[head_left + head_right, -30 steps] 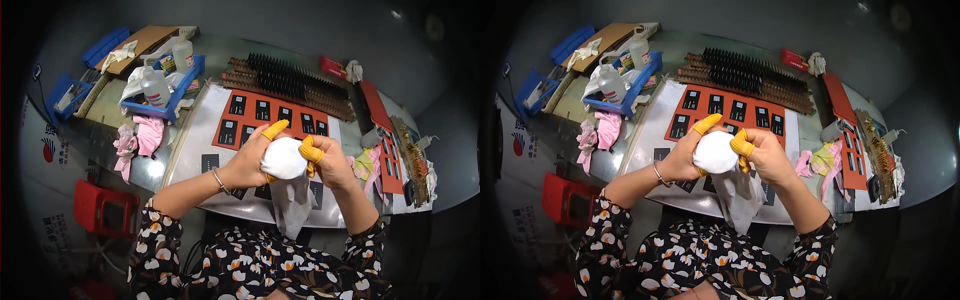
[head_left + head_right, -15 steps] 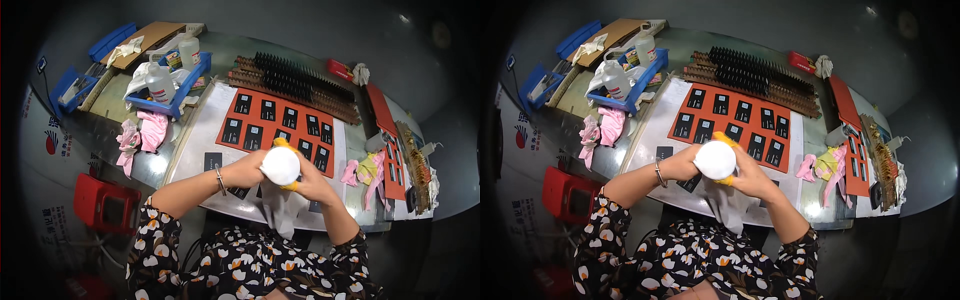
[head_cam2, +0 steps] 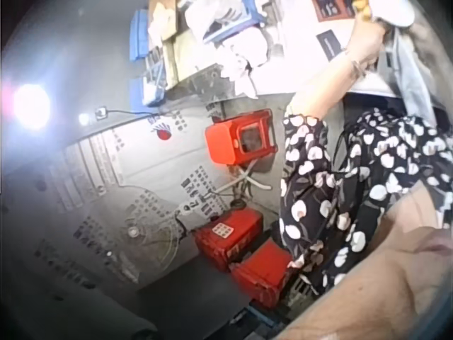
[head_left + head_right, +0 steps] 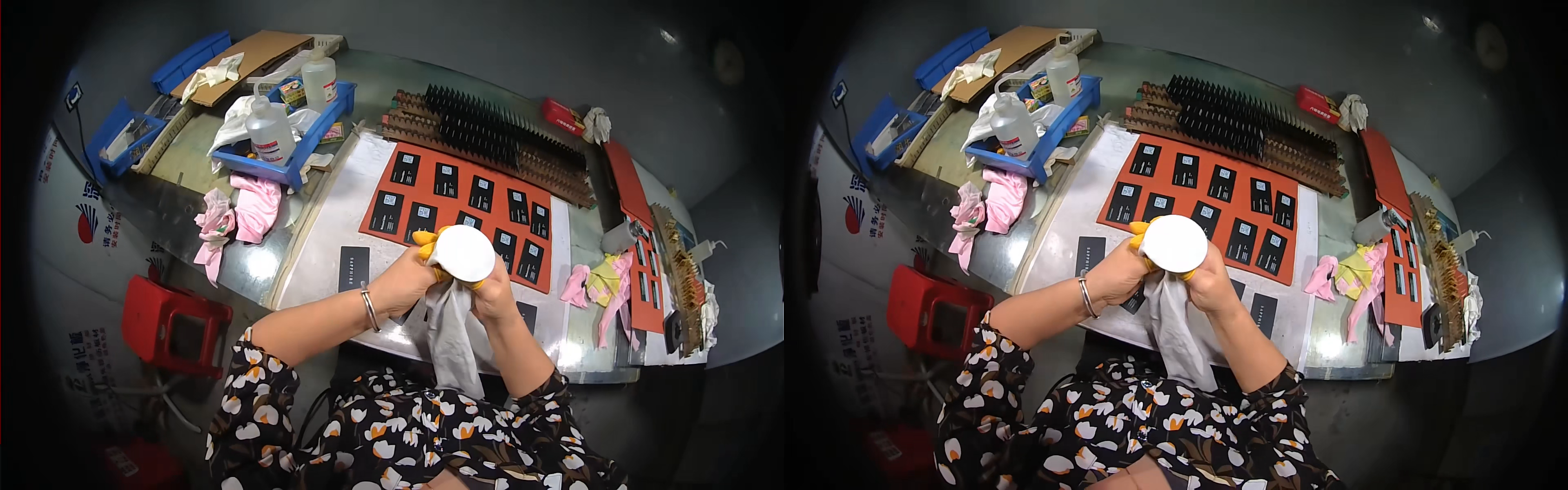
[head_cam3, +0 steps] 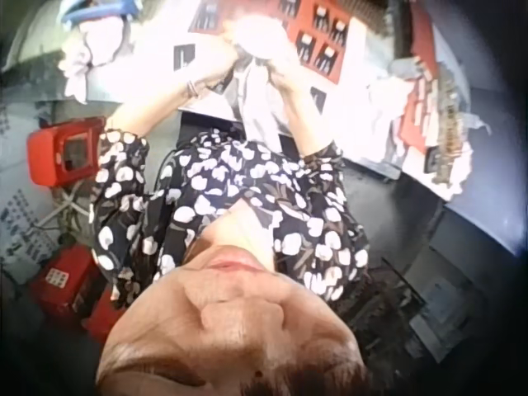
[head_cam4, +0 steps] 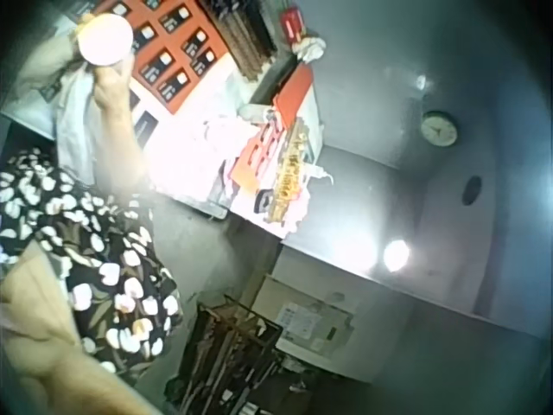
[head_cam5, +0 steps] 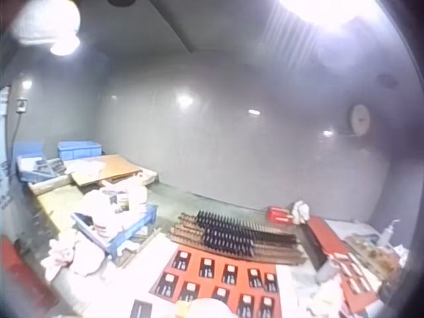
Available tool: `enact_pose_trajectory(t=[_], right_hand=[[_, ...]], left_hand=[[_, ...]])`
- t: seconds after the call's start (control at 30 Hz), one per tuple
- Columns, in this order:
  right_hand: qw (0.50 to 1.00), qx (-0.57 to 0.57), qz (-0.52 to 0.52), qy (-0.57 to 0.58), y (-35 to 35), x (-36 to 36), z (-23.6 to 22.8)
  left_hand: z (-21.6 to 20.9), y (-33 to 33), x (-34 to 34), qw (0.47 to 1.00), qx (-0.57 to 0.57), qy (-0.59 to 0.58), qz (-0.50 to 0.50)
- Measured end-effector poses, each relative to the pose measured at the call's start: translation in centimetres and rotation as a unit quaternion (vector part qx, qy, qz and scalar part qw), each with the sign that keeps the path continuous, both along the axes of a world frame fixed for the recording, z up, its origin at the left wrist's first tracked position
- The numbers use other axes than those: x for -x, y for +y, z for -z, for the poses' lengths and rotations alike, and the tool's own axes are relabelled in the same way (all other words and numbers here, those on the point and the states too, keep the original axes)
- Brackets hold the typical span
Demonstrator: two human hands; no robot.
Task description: The person wipes multiple black cards laid out on a red mat using a yellow cloth. They systematically clean each card one by one, then pick up a white cloth, apply liquid from a bottle, and continue wiping the cards and the surrounding mat area.
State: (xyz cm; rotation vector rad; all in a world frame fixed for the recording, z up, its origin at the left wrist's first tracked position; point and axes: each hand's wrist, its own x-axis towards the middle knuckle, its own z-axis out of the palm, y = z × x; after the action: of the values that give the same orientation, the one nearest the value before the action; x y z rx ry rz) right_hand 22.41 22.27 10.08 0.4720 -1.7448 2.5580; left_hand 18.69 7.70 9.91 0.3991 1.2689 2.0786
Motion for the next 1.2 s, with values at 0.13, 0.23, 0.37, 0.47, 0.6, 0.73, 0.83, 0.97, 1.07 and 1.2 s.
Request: enact_pose_trajectory(t=[0.13,0.23,0.37,0.47,0.6,0.73,0.83,0.97,1.07,1.2], right_hand=[[0.993,0.104,0.021,-0.048,0.5,0.0,-1.7],[0.981,0.184,-0.020,-0.053,3.1,0.3,-2.2],[0.953,0.082,-0.187,-0.223,4.5,0.7,-2.5],[0.913,-0.087,-0.234,-0.322,2.3,0.9,-3.9],[0.889,-0.221,-0.240,-0.321,-0.7,1.7,-6.2],[0.691,-0.683,0.075,0.225,-4.0,3.1,-8.6],[0.634,-0.632,0.135,0.425,-5.2,6.1,-7.9],[0.699,-0.532,0.075,0.471,-7.7,8.4,-7.8],[0.867,-0.422,0.006,0.266,-10.5,10.3,-7.2],[0.994,-0.078,-0.081,-0.010,-11.1,16.6,-6.6]], left_hand=[[0.2,-1.2,-0.3,0.996,-0.004,-0.027,0.086],[2.1,-3.4,0.3,0.988,0.122,0.085,0.045],[-3.0,-4.7,2.2,0.747,0.181,0.634,-0.085],[-5.2,-3.6,2.0,0.600,0.161,0.783,0.031],[-2.3,-4.1,2.1,0.651,0.203,0.731,-0.014],[-2.0,-3.6,3.0,0.721,0.161,0.603,-0.301],[-3.6,-5.1,4.2,0.972,0.048,0.203,-0.113],[-3.6,-8.5,5.5,0.997,-0.046,0.045,-0.036],[-4.0,-11.6,6.9,0.999,-0.032,-0.004,-0.041],[-2.3,-16.1,9.9,0.824,0.122,0.361,-0.419]])
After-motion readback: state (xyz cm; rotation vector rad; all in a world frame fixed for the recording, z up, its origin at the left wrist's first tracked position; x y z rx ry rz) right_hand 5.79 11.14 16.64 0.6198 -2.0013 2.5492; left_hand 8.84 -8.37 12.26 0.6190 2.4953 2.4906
